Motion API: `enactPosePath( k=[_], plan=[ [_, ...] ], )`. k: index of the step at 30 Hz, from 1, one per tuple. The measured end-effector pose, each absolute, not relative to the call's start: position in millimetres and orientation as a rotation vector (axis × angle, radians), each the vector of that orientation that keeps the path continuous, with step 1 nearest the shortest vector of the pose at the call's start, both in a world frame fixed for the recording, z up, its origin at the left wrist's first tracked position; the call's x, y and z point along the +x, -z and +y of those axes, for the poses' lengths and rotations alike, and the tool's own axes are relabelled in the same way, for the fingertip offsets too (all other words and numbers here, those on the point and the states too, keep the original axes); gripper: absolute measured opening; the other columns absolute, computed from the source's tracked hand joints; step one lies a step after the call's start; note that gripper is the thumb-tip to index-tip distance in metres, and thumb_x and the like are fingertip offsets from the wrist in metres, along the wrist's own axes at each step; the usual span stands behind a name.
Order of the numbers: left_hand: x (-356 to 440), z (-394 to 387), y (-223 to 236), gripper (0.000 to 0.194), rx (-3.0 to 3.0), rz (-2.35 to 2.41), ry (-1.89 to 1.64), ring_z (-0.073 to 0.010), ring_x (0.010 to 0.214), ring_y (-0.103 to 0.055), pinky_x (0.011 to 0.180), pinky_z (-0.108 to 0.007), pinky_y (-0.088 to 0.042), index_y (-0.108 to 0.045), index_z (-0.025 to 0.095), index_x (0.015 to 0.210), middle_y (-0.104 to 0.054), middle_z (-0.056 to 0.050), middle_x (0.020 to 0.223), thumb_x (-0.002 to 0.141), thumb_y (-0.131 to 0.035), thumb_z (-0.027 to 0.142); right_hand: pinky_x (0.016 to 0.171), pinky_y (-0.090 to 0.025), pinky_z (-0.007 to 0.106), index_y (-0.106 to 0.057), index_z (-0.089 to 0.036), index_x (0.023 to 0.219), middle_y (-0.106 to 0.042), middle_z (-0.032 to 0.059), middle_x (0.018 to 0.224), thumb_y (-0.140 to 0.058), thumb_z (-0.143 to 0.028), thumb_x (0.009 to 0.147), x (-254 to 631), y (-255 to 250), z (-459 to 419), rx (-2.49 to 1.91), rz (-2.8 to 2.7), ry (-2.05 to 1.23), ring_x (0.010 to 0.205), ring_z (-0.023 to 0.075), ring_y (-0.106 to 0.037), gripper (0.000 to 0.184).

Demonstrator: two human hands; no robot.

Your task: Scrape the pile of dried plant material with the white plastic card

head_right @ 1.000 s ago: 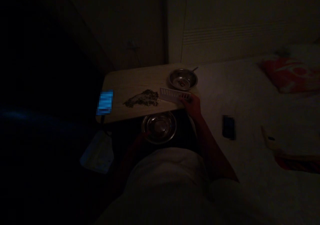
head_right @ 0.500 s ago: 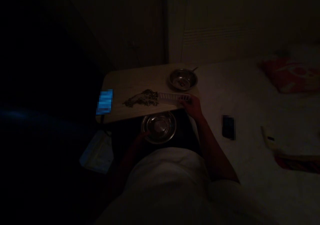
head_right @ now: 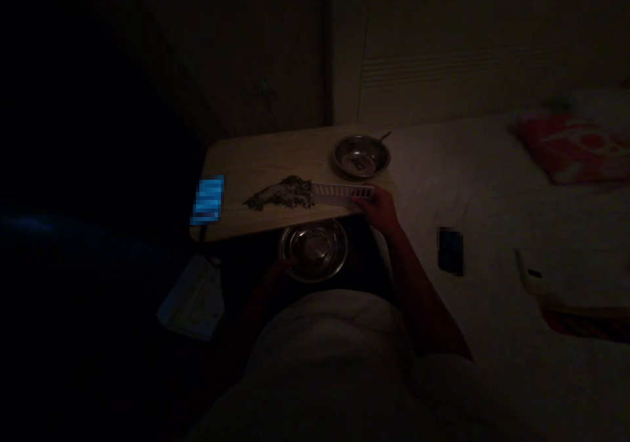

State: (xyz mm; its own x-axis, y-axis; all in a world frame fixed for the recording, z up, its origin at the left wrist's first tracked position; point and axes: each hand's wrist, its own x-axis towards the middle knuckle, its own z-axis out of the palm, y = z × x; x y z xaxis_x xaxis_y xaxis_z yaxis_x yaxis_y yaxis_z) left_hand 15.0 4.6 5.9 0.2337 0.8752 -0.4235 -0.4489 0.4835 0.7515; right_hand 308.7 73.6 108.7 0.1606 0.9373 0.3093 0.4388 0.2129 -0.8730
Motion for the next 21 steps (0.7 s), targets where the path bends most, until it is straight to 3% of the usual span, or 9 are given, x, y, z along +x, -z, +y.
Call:
enactPosePath(
  k=[12,17,21],
  plan=[
    [11.8,6.9,6.0,0.06,0.587,0.943,-0.938,-0.0422,0.124,-0.052,0.105,-0.052,-0.04,-0.07,0.017,0.11,-0.071,-0.013,0.114,0.053,-0.086,0.029,0.065,-0.049,0.029,-0.07,-0.016,0.082,-0.07,0.0031,0.077,-0.073,-0.041,0.072,320.9,-110.9,64.1,-1.388,-1.544,-0.607,0.069,0.0173,-0.063,0.027],
    [11.9,8.3,5.3,0.068,0.626,0.967,-0.977,-0.0438,0.127,-0.048,0.105,-0.055,-0.039,-0.068,0.018,0.113,-0.071,-0.013,0.114,0.048,-0.086,0.027,0.065,-0.049,0.03,-0.071,-0.016,0.082,-0.07,0.0031,0.076,-0.073,-0.039,0.071,319.0,-112.0,61.8,-1.396,-1.535,-0.63,0.069,0.0178,-0.063,0.026],
    [11.9,7.5,4.6,0.061,0.628,0.975,-0.961,-0.0423,0.126,-0.05,0.105,-0.053,-0.04,-0.07,0.018,0.109,-0.071,-0.013,0.114,0.051,-0.085,0.028,0.065,-0.048,0.029,-0.07,-0.016,0.083,-0.07,0.0028,0.076,-0.074,-0.039,0.071,317.9,-112.1,59.3,-1.394,-1.535,-0.658,0.068,0.017,-0.062,0.027]
  ],
)
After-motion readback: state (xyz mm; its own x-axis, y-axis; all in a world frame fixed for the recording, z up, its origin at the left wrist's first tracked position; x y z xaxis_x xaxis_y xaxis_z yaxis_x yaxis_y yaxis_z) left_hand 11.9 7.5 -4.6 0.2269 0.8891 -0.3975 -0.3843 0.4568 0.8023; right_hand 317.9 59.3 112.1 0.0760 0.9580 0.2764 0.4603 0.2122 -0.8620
